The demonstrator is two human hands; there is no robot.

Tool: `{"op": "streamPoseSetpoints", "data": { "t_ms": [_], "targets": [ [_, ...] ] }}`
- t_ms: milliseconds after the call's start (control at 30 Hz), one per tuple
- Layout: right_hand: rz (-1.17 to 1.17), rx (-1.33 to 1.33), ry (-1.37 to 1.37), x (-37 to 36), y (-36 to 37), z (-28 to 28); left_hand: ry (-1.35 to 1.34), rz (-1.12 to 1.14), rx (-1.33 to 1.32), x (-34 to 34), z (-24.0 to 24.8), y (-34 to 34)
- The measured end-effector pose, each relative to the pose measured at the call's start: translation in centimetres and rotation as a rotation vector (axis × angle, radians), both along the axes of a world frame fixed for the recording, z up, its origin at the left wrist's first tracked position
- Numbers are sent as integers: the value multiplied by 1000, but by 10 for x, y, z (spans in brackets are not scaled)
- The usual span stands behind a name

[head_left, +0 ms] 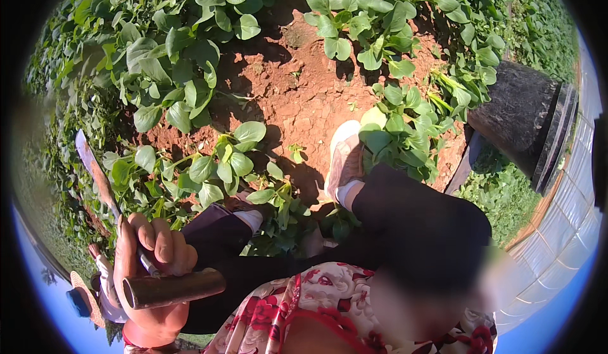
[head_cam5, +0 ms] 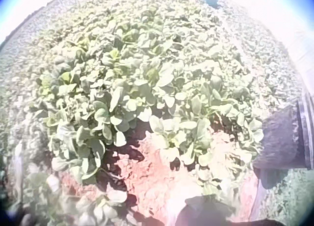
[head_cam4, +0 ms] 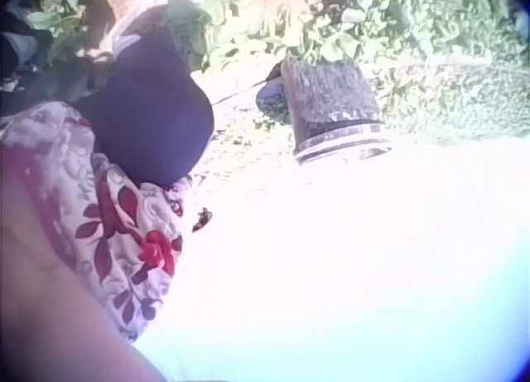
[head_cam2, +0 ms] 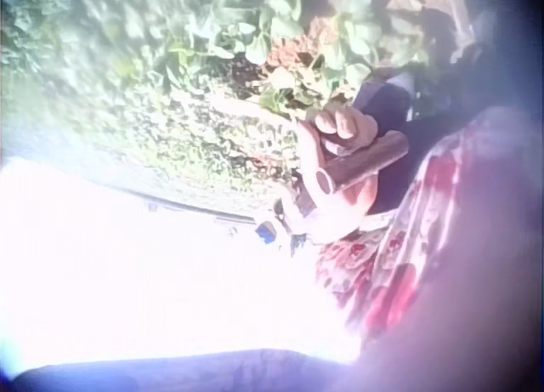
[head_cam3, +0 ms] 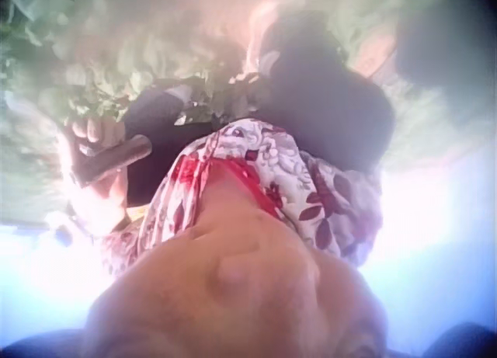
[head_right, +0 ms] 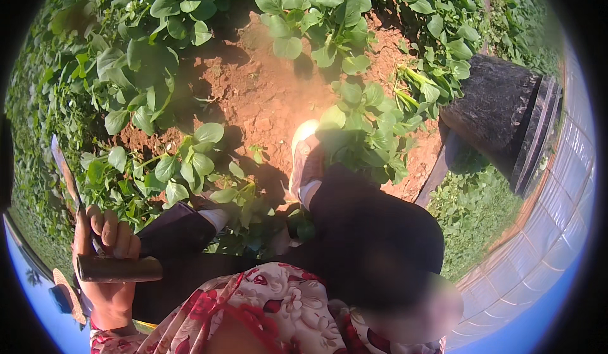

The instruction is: The person harvests leafy green plants from an outdoor field, using a small tool to cut the plants at the root before placing them into a black bucket.

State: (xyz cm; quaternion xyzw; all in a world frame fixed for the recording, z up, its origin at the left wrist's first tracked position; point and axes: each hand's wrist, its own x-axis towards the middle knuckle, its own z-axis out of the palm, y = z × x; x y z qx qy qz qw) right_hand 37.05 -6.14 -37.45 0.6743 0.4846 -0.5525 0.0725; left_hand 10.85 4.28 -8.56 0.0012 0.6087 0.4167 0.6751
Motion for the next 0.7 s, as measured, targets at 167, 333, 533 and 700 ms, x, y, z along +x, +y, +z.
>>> {"op": "streamPoseSetpoints", "data": {
  "t_ms": [167,333,533,700],
  "targets": [
    [-100,-67,-40,-13,11,-13,53,-131,-124,24,-42,54],
    [-176,-131,-60,-20,0,-16,43,-350,-212,43,-59,67],
    [-185,-222,-67,-21,-27,-1,-11,-372,-365,51,-54,55],
    [-116,-410,-143,3,-110,85,-19,-227,-410,65,-40,44]
  ]
}}
